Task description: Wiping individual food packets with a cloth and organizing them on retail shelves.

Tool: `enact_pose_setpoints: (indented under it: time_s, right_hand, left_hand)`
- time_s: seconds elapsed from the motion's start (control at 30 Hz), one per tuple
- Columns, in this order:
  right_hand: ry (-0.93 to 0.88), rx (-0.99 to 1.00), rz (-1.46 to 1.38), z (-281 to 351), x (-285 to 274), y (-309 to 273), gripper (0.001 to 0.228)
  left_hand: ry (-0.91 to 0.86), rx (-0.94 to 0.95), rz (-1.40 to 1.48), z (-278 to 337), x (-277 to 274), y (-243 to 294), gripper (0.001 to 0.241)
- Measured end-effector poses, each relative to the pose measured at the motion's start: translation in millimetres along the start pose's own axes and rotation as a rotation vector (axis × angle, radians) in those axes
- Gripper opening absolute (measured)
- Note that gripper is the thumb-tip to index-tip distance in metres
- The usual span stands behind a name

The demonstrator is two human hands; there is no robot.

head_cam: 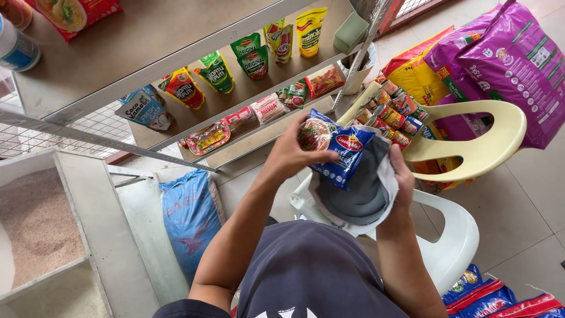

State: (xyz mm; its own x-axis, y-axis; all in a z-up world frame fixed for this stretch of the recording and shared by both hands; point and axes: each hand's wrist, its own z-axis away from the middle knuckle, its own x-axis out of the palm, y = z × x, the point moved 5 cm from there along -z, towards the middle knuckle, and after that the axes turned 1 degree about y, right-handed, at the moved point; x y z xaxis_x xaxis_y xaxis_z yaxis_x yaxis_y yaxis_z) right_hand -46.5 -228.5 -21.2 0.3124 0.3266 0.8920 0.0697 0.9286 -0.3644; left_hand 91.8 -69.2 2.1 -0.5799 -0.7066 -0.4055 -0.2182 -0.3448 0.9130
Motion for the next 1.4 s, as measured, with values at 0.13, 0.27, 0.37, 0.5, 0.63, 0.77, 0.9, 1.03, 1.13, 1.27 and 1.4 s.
enact_pose_setpoints:
  time_s: [0.13,0.27,0.37,0.5,0.63,0.77,0.9,1.03,1.13,1.27,1.4]
  right_hand:
    - [0.041,-0.125,0.029,16.7,14.5,-16.7,0.061]
    - [0.074,-0.462,0.302,30.3,16.9,-26.5,0.067]
    - [0.063,-0.777,0.579,38.9,5.4,-12.8,0.070]
    - [-0.030,-1.034,1.015,51.7,53.8,8.4,0.070]
    - [-0.276,-1.179,1.725,56.1,73.5,34.4,0.058]
    - [-0.264,-1.148,1.987,38.4,66.4,31.1,0.053]
    - [-0.100,-1.089,1.933,26.4,60.2,5.8,0.051]
    - [-0.099,-1.040,1.940,34.7,57.7,26.4,0.051]
    - [-0.242,-1.016,2.017,49.4,52.6,54.0,0.051]
    - [-0.357,-0.868,1.995,62.3,30.0,72.8,0.048]
    - [-0.258,-0.617,1.839,53.2,-68.9,103.8,0.045]
  left_hand:
    - [-0.063,-0.237,0.778,-0.8,10.6,-36.0,0.077]
    - [-0.145,-0.394,1.170,9.6,24.5,-31.4,0.035]
    - [-0.196,-0.348,1.326,17.0,43.4,-30.2,0.030]
    - [-0.177,-0.334,1.357,20.4,54.1,-23.1,0.028]
    - [-0.151,-0.339,1.339,22.6,62.5,-38.8,0.031]
    - [-0.112,-0.371,1.337,24.6,58.7,-35.6,0.029]
    - [-0.118,-0.392,1.287,29.9,52.6,-21.0,0.027]
    - [-0.152,-0.416,1.315,31.9,62.0,-24.2,0.028]
    - [-0.071,-0.479,1.301,28.6,57.8,-35.7,0.028]
    - [0.056,-0.452,1.237,20.5,43.4,-51.7,0.030]
    - [0.081,-0.499,1.364,3.8,44.0,-57.4,0.029]
